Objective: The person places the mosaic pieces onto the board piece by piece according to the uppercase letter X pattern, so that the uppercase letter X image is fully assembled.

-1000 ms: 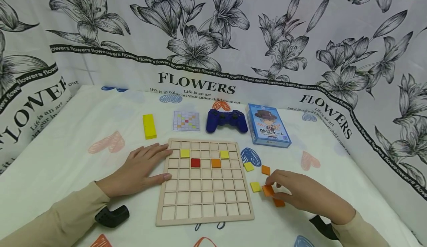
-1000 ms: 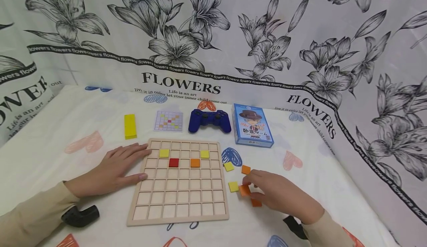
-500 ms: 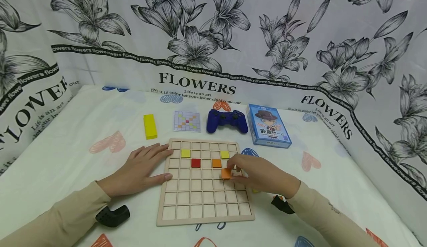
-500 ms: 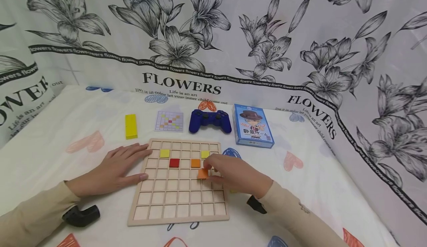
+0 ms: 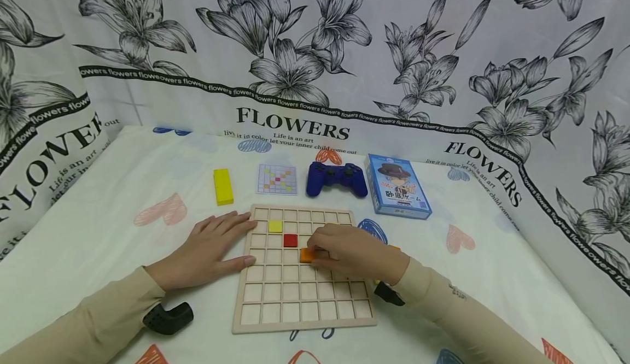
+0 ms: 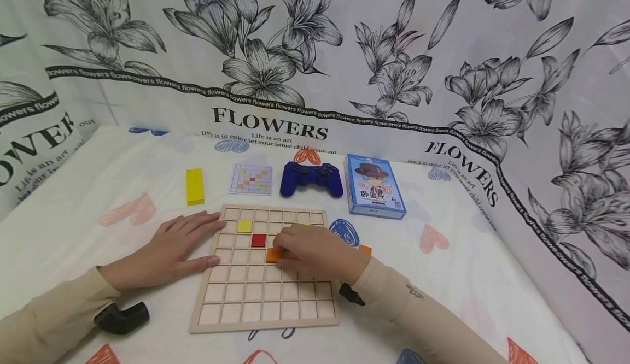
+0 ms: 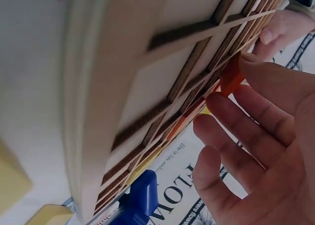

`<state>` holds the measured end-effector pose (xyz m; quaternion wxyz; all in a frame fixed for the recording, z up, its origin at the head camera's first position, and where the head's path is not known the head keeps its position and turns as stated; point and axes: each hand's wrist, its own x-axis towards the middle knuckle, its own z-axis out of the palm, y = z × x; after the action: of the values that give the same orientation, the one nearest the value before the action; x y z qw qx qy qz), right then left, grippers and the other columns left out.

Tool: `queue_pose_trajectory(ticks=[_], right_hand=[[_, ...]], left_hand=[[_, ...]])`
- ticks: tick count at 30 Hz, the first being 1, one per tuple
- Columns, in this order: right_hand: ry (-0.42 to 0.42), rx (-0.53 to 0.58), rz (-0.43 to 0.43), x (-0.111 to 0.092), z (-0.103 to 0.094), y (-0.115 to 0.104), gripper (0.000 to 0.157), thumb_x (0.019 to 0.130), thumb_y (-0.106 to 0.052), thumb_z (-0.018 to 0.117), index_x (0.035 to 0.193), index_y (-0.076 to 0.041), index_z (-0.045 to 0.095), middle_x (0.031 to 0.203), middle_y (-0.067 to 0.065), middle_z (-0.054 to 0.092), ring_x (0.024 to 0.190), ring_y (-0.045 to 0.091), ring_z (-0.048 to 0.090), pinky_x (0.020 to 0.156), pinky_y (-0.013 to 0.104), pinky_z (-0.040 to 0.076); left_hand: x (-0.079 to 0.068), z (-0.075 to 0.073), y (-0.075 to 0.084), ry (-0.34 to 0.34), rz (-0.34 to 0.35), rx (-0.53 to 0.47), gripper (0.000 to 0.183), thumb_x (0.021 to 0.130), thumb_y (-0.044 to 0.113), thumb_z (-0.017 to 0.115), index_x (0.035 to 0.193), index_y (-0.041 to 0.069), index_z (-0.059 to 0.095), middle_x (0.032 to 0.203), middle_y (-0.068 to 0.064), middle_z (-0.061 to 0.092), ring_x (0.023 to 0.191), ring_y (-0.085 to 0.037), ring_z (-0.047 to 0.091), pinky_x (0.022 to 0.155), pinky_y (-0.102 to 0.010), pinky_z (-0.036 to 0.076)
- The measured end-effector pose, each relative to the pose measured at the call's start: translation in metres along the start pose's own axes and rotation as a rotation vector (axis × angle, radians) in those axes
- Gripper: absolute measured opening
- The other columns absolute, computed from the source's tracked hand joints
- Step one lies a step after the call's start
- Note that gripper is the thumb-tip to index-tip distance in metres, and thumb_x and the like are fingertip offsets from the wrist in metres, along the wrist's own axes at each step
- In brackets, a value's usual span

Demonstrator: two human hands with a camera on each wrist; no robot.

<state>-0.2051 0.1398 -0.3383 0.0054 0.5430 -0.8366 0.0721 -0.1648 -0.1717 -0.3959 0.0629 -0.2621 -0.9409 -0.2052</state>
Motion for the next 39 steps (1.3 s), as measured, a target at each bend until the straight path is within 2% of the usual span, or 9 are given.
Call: queue_pose_trajectory(ticks=[6, 11, 17, 28, 33, 36, 39], right_hand=[[-0.038, -0.017, 0.023, 0.002, -0.001, -0.002, 0.016, 0.094, -0.029, 0.063, 0.107, -0.02, 0.06, 0.104, -0.01, 0.061, 0.091, 0.005, 0.054, 0.082, 0.019, 0.047], [-0.065, -0.035, 0.005, 0.004, -0.001, -0.001, 0.015, 0.095, -0.029, 0.061, 0.107, -0.019, 0.061, 0.103, -0.008, 0.06, 0.091, 0.005, 0.054, 0.083, 0.018, 0.047], [-0.061, -0.052, -0.026, 0.005, 0.0, -0.001, 0.012, 0.096, -0.026, 0.06, 0.104, -0.018, 0.061, 0.102, -0.007, 0.059, 0.09, 0.006, 0.053, 0.082, 0.018, 0.047], [-0.037, -0.085, -0.012, 0.002, -0.004, -0.001, 0.012, 0.095, -0.024, 0.061, 0.105, -0.017, 0.062, 0.103, -0.005, 0.059, 0.091, 0.007, 0.055, 0.081, 0.02, 0.049], [0.001, -0.089, 0.091, -0.019, -0.022, 0.006, 0.016, 0.094, -0.024, 0.063, 0.108, -0.018, 0.063, 0.107, -0.007, 0.059, 0.09, 0.006, 0.056, 0.078, 0.022, 0.05], [0.035, -0.089, 0.167, -0.043, -0.031, 0.015, 0.016, 0.093, -0.024, 0.064, 0.108, -0.019, 0.063, 0.105, -0.01, 0.059, 0.088, 0.005, 0.058, 0.076, 0.022, 0.051], [0.04, -0.083, 0.282, -0.07, -0.037, 0.024, 0.017, 0.091, -0.023, 0.066, 0.108, -0.021, 0.064, 0.103, -0.013, 0.06, 0.086, 0.003, 0.058, 0.074, 0.022, 0.052]], left_hand=[[0.0, 0.001, -0.001, 0.007, 0.007, 0.004, 0.072, 0.09, 0.061, 0.053, 0.146, 0.017, 0.04, 0.152, -0.008, 0.035, 0.139, -0.034, 0.03, 0.106, -0.057, 0.019], [0.0, 0.001, -0.002, 0.0, 0.003, -0.001, 0.072, 0.089, 0.06, 0.053, 0.146, 0.017, 0.04, 0.152, -0.008, 0.034, 0.139, -0.034, 0.029, 0.106, -0.057, 0.018], [0.001, 0.0, -0.001, 0.0, 0.003, -0.002, 0.071, 0.09, 0.059, 0.054, 0.145, 0.017, 0.04, 0.152, -0.007, 0.035, 0.139, -0.034, 0.029, 0.106, -0.057, 0.019], [0.001, 0.001, 0.001, -0.009, -0.001, -0.004, 0.07, 0.09, 0.059, 0.052, 0.146, 0.017, 0.04, 0.151, -0.008, 0.036, 0.139, -0.034, 0.029, 0.105, -0.058, 0.02], [0.002, 0.002, 0.0, -0.02, -0.01, -0.01, 0.073, 0.09, 0.061, 0.051, 0.146, 0.018, 0.039, 0.152, -0.007, 0.035, 0.14, -0.034, 0.028, 0.106, -0.058, 0.018], [0.001, 0.002, 0.0, -0.021, -0.015, -0.004, 0.073, 0.09, 0.062, 0.051, 0.146, 0.018, 0.039, 0.153, -0.007, 0.034, 0.14, -0.034, 0.027, 0.107, -0.058, 0.018], [0.001, 0.001, 0.001, -0.013, -0.013, 0.001, 0.072, 0.09, 0.061, 0.052, 0.146, 0.017, 0.039, 0.153, -0.007, 0.034, 0.14, -0.034, 0.027, 0.107, -0.057, 0.018]])
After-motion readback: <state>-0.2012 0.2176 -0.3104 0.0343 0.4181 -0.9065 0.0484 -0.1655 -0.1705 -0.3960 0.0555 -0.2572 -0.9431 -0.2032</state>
